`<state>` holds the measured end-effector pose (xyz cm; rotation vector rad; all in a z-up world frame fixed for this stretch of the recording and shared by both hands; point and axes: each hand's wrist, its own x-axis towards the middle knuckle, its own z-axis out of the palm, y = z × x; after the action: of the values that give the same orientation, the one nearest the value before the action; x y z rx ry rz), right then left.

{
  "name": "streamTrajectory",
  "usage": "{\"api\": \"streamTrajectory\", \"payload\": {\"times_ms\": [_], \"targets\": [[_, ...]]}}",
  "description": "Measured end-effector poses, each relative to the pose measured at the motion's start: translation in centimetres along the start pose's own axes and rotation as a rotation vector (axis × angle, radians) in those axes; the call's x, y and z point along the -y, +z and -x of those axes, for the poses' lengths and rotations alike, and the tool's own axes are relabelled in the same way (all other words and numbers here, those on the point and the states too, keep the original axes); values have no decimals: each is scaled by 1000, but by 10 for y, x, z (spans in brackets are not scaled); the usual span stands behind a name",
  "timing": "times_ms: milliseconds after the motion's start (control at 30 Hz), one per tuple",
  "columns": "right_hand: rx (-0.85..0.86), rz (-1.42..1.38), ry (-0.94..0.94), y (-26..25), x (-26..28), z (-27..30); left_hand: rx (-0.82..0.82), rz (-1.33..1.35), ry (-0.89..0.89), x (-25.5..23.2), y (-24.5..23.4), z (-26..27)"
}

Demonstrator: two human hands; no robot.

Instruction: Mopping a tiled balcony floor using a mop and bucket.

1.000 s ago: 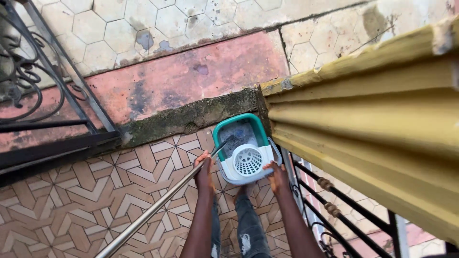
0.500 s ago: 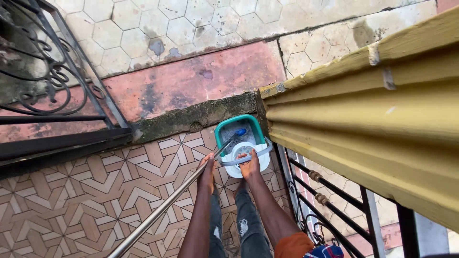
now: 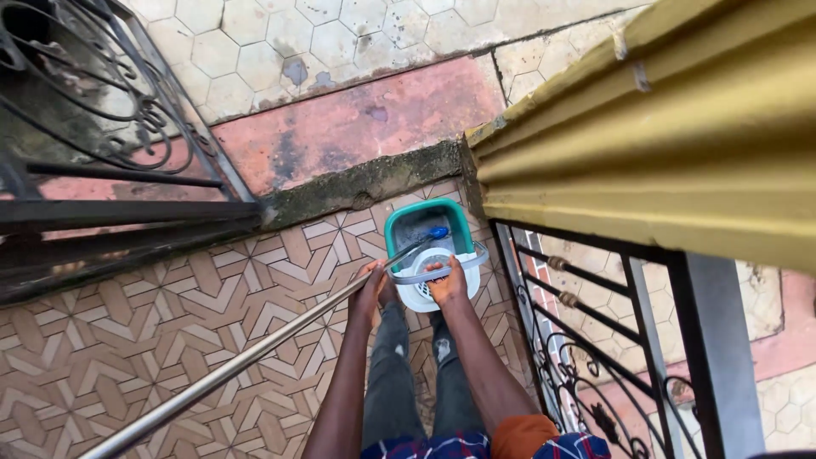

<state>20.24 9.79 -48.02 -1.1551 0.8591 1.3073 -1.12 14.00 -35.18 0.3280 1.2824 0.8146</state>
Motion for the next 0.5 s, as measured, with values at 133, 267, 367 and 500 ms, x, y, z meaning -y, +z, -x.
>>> {"api": "streamTrajectory", "payload": {"times_ms": [133,267,367,500], "targets": [[27,-61,-2,-25,-20,57,96,-72,106,6,-34,33],[68,-157,-14,-35,-32,96,157,-234,79,-11,-47,70],[64,-187,-20,-54,-38,115,160,-202,30,-22,-47,101],[7,-264,-18,-108,-56,137,224,-267,21,5,-73,114]]}}
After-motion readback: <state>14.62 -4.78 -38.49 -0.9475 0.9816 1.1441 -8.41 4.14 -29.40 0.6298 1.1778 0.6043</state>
